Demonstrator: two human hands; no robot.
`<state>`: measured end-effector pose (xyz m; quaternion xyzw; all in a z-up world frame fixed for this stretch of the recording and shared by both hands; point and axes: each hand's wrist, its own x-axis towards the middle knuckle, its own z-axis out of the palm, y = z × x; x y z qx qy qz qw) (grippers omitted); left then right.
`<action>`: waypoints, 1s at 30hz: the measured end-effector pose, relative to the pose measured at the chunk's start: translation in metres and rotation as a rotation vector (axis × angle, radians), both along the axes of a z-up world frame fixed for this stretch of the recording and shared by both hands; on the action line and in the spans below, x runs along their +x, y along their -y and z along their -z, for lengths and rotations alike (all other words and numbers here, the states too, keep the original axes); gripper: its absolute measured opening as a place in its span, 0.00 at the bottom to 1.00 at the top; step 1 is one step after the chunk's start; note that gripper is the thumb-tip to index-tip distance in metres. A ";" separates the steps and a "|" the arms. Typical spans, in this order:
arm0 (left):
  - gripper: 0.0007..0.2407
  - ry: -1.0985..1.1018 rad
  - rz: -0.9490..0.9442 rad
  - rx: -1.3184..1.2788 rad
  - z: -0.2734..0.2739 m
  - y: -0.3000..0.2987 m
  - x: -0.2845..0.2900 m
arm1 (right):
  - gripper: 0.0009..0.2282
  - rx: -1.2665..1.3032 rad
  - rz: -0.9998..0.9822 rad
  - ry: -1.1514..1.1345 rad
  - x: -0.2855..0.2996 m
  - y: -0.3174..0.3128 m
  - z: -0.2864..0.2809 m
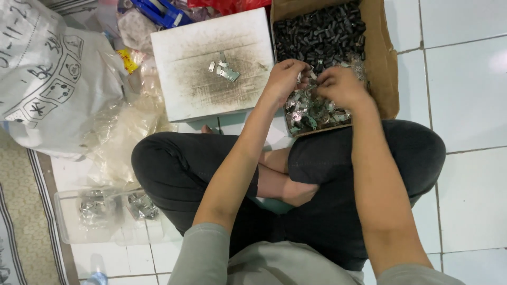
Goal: Sorting and arranging small metal hardware components from a box onto a white board while sitting on the floor.
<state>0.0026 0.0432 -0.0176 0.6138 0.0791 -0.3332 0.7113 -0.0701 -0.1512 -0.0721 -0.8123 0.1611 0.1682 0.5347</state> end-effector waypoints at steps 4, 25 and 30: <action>0.11 0.022 -0.021 0.052 -0.001 0.012 -0.008 | 0.10 0.329 0.158 0.108 -0.006 0.008 -0.045; 0.13 0.251 -0.015 0.070 -0.012 -0.075 0.006 | 0.16 0.374 0.111 0.223 0.044 -0.079 -0.056; 0.13 0.586 0.084 0.658 -0.016 -0.143 0.048 | 0.17 0.305 -0.011 0.269 0.102 -0.147 -0.026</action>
